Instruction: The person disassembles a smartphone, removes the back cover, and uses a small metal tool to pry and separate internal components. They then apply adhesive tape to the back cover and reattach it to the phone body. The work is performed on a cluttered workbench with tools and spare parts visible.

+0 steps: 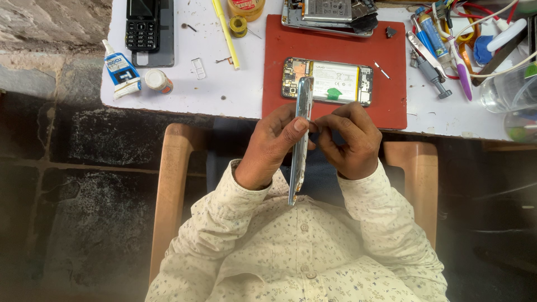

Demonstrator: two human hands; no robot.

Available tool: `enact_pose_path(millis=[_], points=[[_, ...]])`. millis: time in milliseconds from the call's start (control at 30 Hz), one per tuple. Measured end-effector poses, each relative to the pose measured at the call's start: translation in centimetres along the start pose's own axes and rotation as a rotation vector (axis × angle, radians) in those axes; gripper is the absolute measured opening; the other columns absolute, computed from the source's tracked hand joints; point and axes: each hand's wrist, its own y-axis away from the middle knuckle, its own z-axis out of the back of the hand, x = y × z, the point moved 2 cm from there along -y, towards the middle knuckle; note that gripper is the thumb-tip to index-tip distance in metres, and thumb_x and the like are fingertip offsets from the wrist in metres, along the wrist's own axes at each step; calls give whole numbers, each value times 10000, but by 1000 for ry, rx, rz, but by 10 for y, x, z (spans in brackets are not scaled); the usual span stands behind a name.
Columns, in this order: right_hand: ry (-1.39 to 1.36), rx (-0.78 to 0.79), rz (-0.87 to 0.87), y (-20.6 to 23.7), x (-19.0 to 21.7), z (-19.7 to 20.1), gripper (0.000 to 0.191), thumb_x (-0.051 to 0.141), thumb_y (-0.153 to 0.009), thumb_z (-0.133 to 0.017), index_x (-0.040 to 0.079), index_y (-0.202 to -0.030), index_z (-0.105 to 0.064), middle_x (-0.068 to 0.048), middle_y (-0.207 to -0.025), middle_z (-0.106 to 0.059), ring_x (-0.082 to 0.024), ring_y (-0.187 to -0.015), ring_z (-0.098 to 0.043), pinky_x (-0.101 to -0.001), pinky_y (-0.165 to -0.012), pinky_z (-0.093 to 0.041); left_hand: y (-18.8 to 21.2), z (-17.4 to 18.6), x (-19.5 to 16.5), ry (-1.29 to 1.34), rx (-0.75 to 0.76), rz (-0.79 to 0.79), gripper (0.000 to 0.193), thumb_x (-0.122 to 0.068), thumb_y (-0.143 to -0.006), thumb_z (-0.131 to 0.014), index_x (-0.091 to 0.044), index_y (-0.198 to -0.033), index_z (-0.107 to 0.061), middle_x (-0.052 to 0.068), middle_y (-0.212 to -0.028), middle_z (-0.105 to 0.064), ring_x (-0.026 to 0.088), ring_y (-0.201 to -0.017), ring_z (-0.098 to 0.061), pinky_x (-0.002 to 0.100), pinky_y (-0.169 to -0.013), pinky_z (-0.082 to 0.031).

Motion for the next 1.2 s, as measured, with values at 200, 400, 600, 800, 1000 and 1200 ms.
enact_pose_path(millis=[200,400,600,800,1000,1200], points=[[-2,12,-9,2,2,5,186,-91,-849,-743,-2,-1012,-723,-86,-919,-605,-181,-780,-640,-297,-658,-524,-2,1,-3,-9,-22,-38,810,-632,-874,-699,33,-1319,-573,117,-1029,-723,174,-854,-716,308,-795,-614],[-6,10,-5,4,2,2,203,-89,-858,-760,3,-1038,-739,-81,-904,-600,-159,-750,-635,-282,-624,-523,-2,-2,-4,7,9,-52,732,-614,-904,-697,21,-1257,-605,109,-1039,-712,162,-911,-697,303,-828,-612],[2,6,8,4,4,1,213,-94,-879,-753,8,-1065,-740,-76,-917,-600,-146,-746,-637,-273,-618,-536,0,-2,-5,-2,10,-43,662,-582,-920,-694,-3,-1232,-621,98,-1040,-700,158,-918,-692,298,-837,-603],[46,19,21,2,7,2,229,-93,-857,-770,9,-1060,-742,-80,-890,-587,-145,-703,-623,-278,-584,-517,-1,-3,-7,-6,10,-74,669,-575,-936,-696,10,-1247,-604,93,-1060,-694,152,-978,-681,313,-872,-607],[55,41,41,3,9,3,242,-93,-835,-772,-1,-1056,-736,-80,-874,-581,-155,-704,-628,-281,-591,-523,-1,-3,-8,-27,4,-60,678,-584,-926,-684,6,-1251,-604,79,-1010,-711,154,-926,-688,313,-843,-613],[44,40,23,0,9,4,225,-98,-843,-755,5,-1043,-736,-84,-890,-595,-159,-725,-645,-278,-608,-540,0,-3,-9,-29,7,-73,705,-587,-931,-691,25,-1268,-605,96,-1013,-716,162,-931,-687,319,-857,-615]])
